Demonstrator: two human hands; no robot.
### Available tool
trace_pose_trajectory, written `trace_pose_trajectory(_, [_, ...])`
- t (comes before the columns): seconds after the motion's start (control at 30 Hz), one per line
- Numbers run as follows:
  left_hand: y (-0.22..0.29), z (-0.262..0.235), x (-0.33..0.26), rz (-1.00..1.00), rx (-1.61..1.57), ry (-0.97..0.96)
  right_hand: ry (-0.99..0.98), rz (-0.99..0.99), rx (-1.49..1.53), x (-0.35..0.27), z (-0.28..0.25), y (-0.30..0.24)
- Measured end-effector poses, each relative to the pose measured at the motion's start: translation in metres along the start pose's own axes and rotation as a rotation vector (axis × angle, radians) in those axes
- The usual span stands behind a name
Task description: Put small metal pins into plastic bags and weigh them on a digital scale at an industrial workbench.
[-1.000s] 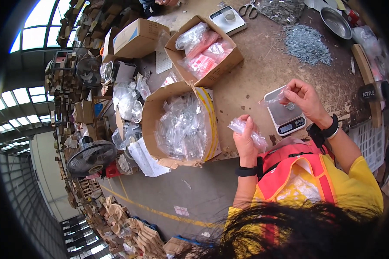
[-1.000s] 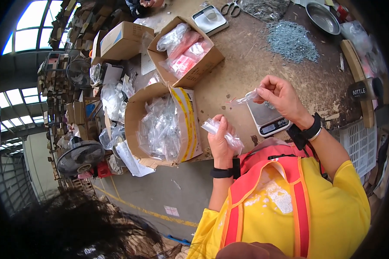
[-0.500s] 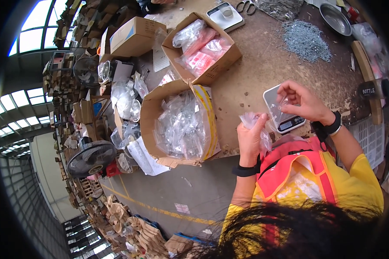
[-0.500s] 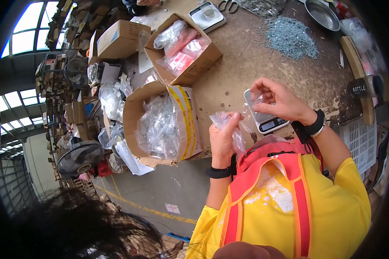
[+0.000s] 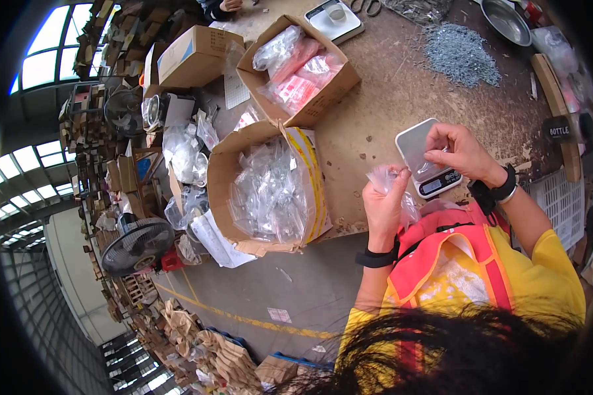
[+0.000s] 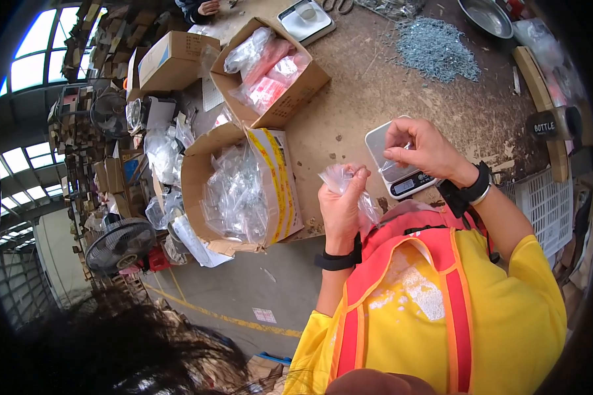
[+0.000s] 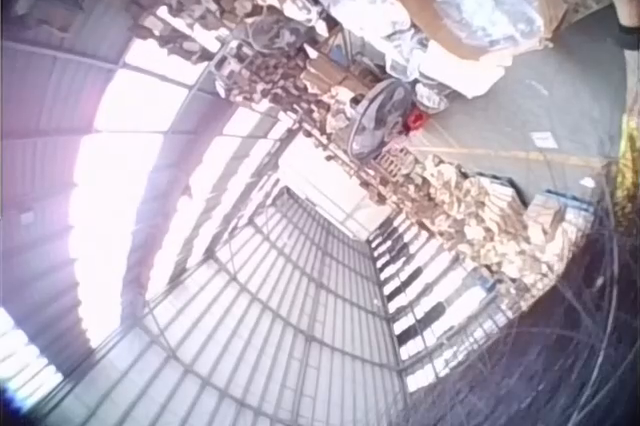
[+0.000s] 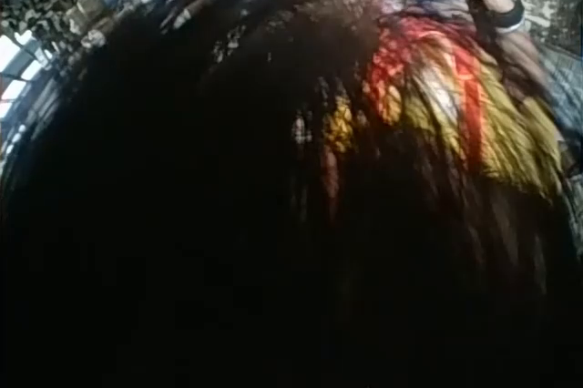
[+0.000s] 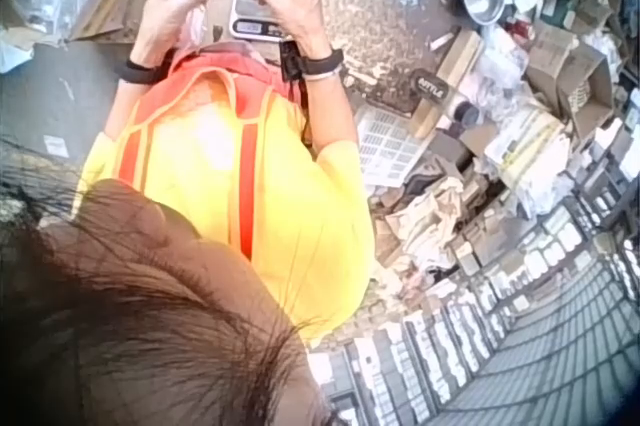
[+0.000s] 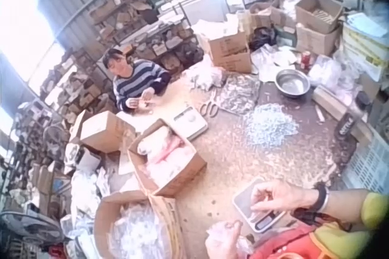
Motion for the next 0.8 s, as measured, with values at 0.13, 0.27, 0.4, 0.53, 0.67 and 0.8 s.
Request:
trace_pose_trajectory(0.13, [0.011, -0.001, -0.003, 0.102, 0.174, 0.017, 0.002, 0.112, 0.072, 0.004, -0.005, 0.014])
trace_pose_trajectory(0.27, [0.024, 0.001, -0.002, 0.192, 0.343, 0.071, 0.414, -0.368, -0.542, -0.008, -0.014, -0.032])
trace_pose_trajectory(0.4, [0.022, 0.012, -0.003, 0.359, 0.521, -0.019, 0.045, -0.268, -0.390, -0.012, 0.037, -0.046])
trace_pose_trajectory(0.53, [0.011, 0.022, 0.003, 0.141, 0.273, -0.138, 0.151, -0.259, -0.476, -0.011, 0.022, -0.027])
trace_pose_trajectory(0.67, [0.002, -0.017, 0.001, 0.163, 0.297, 0.067, 0.018, -0.231, -0.490, -0.014, 0.006, -0.015])
trace_pose_trajectory(0.8, [0.005, -0.057, 0.000, 0.170, 0.355, 0.325, 0.398, -0.065, -0.635, -0.002, -0.105, 0.043])
Point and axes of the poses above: each hand's wrist, its own x-axis towards the middle knuckle, its own z-axis out of the palm, y = z × x, the point moved 7 cm from there along x, towards the middle knuckle
